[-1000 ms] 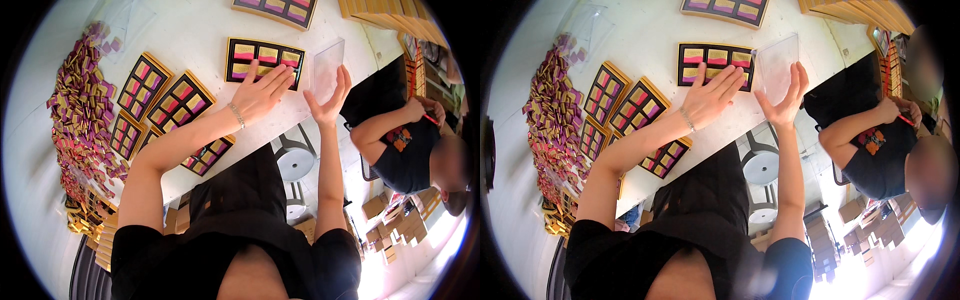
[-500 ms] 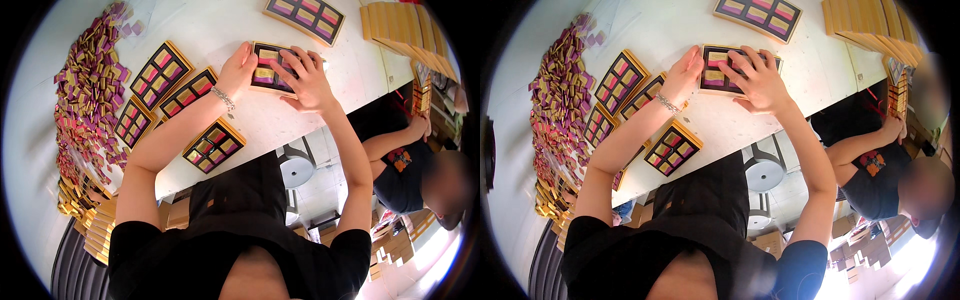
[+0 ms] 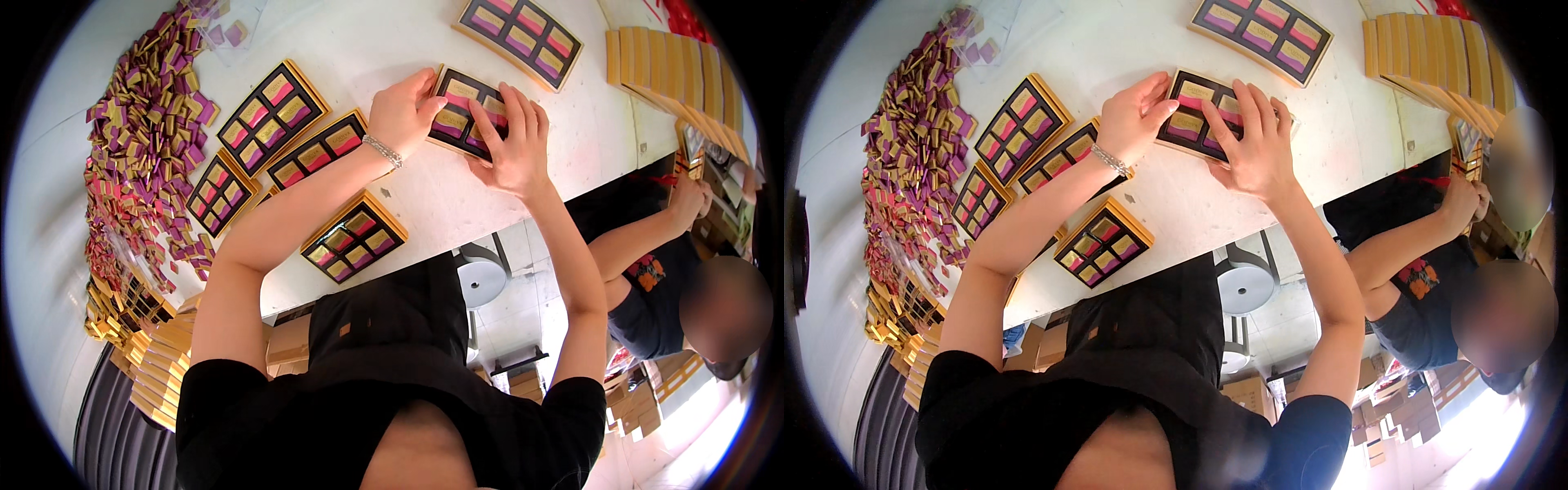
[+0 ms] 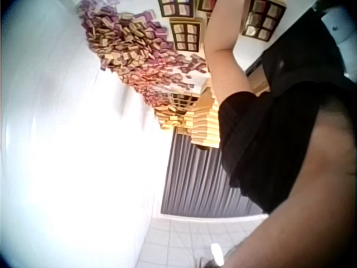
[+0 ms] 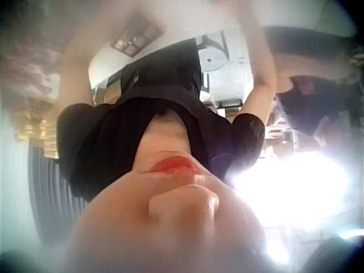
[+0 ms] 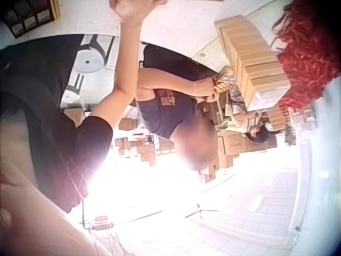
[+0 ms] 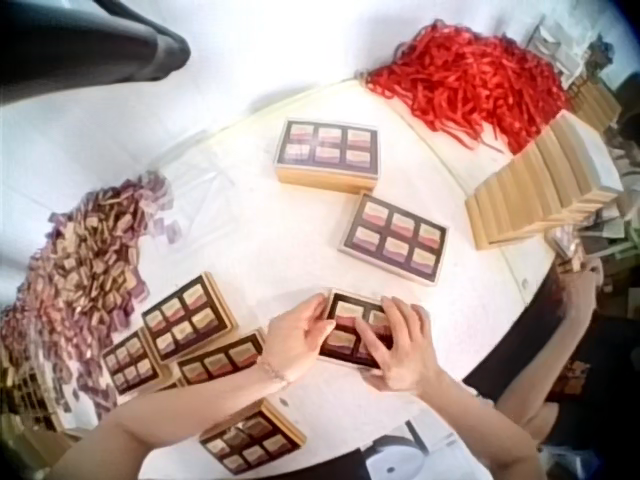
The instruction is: The person places small wrapped chocolate bars into the compartments of rectangular cardboard trays. They then cover the filled trays with clear plastic lids and stack them. Later, they handle dark chocolate bars, placing them into similar trays and stacking the completed units on the table.
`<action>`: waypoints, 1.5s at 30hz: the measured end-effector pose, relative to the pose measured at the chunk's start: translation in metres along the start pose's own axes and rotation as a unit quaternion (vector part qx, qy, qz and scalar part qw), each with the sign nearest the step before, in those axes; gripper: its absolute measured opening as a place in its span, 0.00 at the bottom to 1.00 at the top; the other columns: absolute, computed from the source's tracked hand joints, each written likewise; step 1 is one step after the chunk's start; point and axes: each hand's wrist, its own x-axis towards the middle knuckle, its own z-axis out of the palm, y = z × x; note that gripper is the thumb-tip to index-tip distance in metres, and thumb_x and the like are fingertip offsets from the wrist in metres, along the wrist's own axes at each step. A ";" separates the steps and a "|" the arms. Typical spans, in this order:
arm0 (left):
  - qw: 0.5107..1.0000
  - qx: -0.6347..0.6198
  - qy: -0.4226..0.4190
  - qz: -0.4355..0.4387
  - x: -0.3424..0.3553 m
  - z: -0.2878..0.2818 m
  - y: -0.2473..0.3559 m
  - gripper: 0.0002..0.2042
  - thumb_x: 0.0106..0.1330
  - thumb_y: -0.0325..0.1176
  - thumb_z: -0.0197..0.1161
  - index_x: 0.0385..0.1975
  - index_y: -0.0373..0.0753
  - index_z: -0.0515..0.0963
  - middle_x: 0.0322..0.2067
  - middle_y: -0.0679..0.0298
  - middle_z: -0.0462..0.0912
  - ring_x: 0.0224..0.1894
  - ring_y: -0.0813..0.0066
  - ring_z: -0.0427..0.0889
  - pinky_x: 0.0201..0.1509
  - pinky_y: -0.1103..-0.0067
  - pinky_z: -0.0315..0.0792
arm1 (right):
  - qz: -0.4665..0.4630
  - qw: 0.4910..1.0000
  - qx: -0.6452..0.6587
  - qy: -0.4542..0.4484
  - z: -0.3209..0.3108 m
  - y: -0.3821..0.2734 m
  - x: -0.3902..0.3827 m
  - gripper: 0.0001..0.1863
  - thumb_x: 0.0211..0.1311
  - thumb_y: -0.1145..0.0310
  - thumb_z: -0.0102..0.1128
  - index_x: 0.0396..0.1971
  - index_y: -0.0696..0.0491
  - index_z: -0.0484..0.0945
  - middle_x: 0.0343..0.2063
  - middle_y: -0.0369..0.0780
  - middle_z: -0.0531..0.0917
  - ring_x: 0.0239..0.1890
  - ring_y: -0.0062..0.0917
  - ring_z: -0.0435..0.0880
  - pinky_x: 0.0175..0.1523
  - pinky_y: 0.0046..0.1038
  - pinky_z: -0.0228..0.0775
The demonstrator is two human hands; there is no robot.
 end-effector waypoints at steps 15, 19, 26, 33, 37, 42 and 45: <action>0.987 0.122 -0.009 0.101 0.037 -0.054 0.003 0.18 0.56 0.34 0.68 0.45 0.34 0.79 0.37 0.59 0.85 0.39 0.71 0.85 0.46 0.80 0.77 | 0.066 0.991 -0.085 -0.082 0.011 0.009 0.010 0.50 0.45 0.39 0.63 0.68 0.44 0.56 0.69 0.45 0.52 0.71 0.47 0.47 0.63 0.67 0.34; 0.947 0.271 -0.069 0.160 0.004 -0.154 0.008 0.15 0.56 0.34 0.67 0.42 0.37 0.80 0.40 0.63 0.84 0.47 0.68 0.81 0.52 0.76 0.73 | 0.054 0.989 -0.129 -0.040 0.014 0.037 0.034 0.48 0.49 0.35 0.57 0.68 0.43 0.55 0.70 0.42 0.51 0.71 0.45 0.47 0.65 0.65 0.33; 0.876 0.455 0.092 0.134 -0.107 -0.236 -0.039 0.29 0.54 0.39 0.68 0.56 0.38 0.70 0.58 0.54 0.71 0.61 0.53 0.67 0.64 0.66 0.63 | 0.004 0.992 -0.120 0.041 0.009 0.036 0.090 0.46 0.53 0.36 0.56 0.69 0.41 0.54 0.70 0.39 0.54 0.71 0.44 0.50 0.65 0.63 0.38; 0.867 0.497 0.026 -0.011 -0.104 -0.222 -0.045 0.53 0.44 0.42 0.74 0.69 0.42 0.46 0.68 0.48 0.52 0.70 0.50 0.52 0.69 0.49 0.47 | -0.126 0.990 0.066 0.007 0.096 -0.048 0.304 0.46 0.59 0.38 0.48 0.67 0.56 0.52 0.68 0.53 0.51 0.69 0.55 0.47 0.65 0.65 0.40; 0.920 0.391 -0.005 0.016 -0.103 -0.233 -0.052 0.55 0.41 0.30 0.75 0.70 0.40 0.44 0.67 0.45 0.51 0.70 0.47 0.51 0.71 0.68 0.54 | 0.112 0.992 0.053 -0.034 0.092 -0.128 0.383 0.51 0.54 0.31 0.48 0.67 0.56 0.53 0.70 0.51 0.48 0.71 0.52 0.42 0.64 0.68 0.38; 0.918 0.393 -0.041 0.015 -0.098 -0.244 -0.046 0.54 0.40 0.27 0.74 0.69 0.41 0.45 0.67 0.46 0.51 0.70 0.49 0.52 0.69 0.67 0.58 | 0.052 0.994 -0.065 -0.075 0.098 -0.127 0.397 0.58 0.46 0.26 0.51 0.66 0.60 0.56 0.70 0.51 0.48 0.72 0.48 0.41 0.63 0.69 0.39; 0.921 0.380 -0.048 0.072 -0.085 -0.252 -0.048 0.52 0.38 0.24 0.71 0.68 0.40 0.46 0.64 0.46 0.55 0.68 0.50 0.56 0.67 0.69 0.63 | 0.008 0.984 -0.121 -0.131 0.083 -0.116 0.413 0.59 0.44 0.25 0.52 0.65 0.62 0.57 0.69 0.52 0.50 0.72 0.45 0.45 0.65 0.67 0.40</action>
